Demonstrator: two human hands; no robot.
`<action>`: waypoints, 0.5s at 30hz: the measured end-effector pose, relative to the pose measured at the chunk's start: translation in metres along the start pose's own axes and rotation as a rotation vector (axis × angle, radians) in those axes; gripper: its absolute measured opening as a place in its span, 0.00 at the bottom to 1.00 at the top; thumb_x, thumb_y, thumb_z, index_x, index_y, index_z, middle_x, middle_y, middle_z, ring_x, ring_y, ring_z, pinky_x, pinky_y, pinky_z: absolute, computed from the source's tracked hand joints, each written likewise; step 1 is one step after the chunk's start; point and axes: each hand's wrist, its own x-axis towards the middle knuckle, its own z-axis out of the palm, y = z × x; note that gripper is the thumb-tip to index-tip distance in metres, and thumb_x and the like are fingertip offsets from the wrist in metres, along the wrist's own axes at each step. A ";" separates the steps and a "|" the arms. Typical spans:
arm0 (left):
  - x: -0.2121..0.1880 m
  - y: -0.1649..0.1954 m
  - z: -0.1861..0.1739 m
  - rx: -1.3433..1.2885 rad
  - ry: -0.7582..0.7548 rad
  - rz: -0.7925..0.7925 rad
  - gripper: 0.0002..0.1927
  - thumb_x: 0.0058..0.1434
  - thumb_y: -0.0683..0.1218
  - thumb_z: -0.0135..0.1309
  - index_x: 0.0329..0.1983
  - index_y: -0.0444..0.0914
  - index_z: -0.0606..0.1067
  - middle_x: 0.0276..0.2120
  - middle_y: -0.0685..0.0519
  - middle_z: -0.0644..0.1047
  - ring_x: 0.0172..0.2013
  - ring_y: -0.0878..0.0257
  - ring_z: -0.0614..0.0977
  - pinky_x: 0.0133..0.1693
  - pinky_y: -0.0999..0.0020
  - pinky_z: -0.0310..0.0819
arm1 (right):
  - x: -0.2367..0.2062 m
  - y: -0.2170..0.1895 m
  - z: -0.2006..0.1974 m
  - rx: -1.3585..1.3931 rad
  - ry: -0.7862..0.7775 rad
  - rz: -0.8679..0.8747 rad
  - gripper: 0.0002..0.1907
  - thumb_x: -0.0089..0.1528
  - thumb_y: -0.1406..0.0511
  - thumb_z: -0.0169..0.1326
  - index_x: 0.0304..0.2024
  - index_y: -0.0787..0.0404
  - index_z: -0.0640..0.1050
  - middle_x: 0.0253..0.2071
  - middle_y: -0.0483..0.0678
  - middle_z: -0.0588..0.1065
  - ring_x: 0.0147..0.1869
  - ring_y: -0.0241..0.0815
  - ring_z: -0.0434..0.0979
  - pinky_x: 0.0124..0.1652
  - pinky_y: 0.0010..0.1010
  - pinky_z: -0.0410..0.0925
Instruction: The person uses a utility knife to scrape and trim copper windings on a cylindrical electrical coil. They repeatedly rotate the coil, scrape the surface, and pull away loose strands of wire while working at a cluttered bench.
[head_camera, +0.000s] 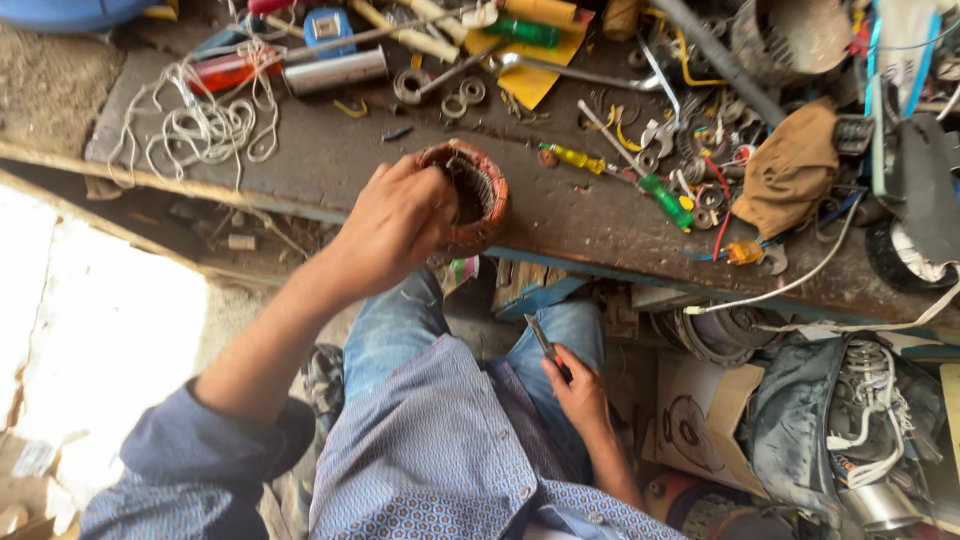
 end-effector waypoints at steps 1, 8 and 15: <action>0.004 -0.002 -0.002 -0.016 -0.006 0.016 0.04 0.65 0.42 0.54 0.39 0.39 0.70 0.34 0.50 0.75 0.43 0.50 0.73 0.42 0.55 0.60 | 0.001 0.000 0.000 0.011 -0.022 0.003 0.16 0.63 0.61 0.60 0.51 0.60 0.79 0.25 0.47 0.76 0.21 0.36 0.75 0.23 0.30 0.68; 0.061 -0.009 -0.027 -0.131 -0.431 -0.009 0.17 0.56 0.44 0.62 0.48 0.40 0.75 0.33 0.51 0.80 0.36 0.55 0.83 0.41 0.60 0.77 | 0.003 -0.002 0.001 0.016 -0.011 -0.012 0.15 0.63 0.62 0.60 0.50 0.60 0.79 0.25 0.46 0.76 0.20 0.36 0.75 0.23 0.30 0.68; 0.076 0.009 -0.051 -0.016 -0.690 -0.139 0.29 0.51 0.44 0.66 0.59 0.44 0.76 0.33 0.49 0.83 0.37 0.55 0.85 0.41 0.59 0.77 | -0.005 0.003 0.000 0.001 0.063 0.004 0.17 0.63 0.60 0.60 0.52 0.59 0.79 0.27 0.45 0.77 0.21 0.35 0.77 0.24 0.30 0.69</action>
